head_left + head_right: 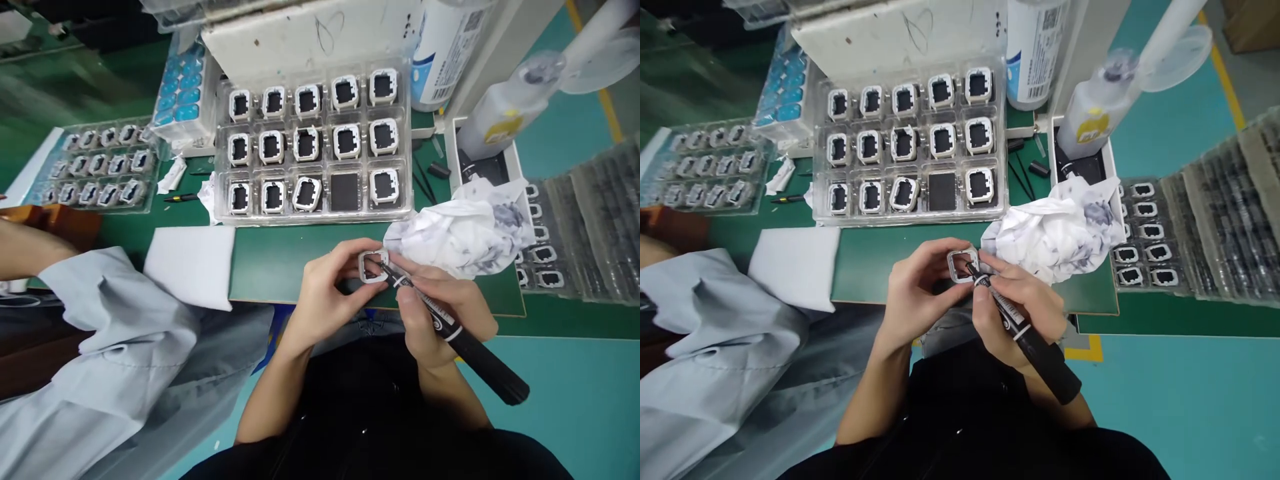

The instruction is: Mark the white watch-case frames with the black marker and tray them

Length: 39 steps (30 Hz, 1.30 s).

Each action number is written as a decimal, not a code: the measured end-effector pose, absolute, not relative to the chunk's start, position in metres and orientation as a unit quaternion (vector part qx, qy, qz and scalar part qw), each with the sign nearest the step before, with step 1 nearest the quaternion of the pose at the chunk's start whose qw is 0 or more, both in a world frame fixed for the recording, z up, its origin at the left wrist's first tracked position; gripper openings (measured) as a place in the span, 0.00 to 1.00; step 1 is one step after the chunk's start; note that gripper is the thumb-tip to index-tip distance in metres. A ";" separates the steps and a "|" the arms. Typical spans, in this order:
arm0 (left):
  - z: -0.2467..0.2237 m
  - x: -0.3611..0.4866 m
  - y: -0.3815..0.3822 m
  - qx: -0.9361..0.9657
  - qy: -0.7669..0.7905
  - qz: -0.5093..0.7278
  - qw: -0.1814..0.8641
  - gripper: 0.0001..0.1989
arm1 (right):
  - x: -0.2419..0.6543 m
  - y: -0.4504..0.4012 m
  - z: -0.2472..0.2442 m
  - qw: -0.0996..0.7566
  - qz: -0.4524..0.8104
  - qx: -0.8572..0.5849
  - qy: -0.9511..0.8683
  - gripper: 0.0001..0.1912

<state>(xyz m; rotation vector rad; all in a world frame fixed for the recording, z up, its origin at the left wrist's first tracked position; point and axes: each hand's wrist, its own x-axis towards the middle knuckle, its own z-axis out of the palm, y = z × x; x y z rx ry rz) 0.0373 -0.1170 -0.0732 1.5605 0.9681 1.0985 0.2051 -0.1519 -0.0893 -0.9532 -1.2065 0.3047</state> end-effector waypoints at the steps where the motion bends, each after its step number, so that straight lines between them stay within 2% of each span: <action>1: -0.073 0.036 -0.117 0.649 0.401 0.445 0.468 0.23 | 0.204 -0.151 -0.088 0.702 0.132 -0.439 -0.545 0.13; 6: -0.071 0.035 -0.119 0.679 0.416 0.438 0.417 0.19 | 0.204 -0.149 -0.082 0.659 0.130 -0.454 -0.585 0.15; 15: -0.069 0.035 -0.122 0.718 0.438 0.412 0.351 0.17 | 0.199 -0.147 -0.074 0.646 0.122 -0.479 -0.581 0.14; 39: -0.070 0.035 -0.125 0.765 0.433 0.386 0.278 0.19 | 0.203 -0.149 -0.076 0.630 0.103 -0.483 -0.600 0.11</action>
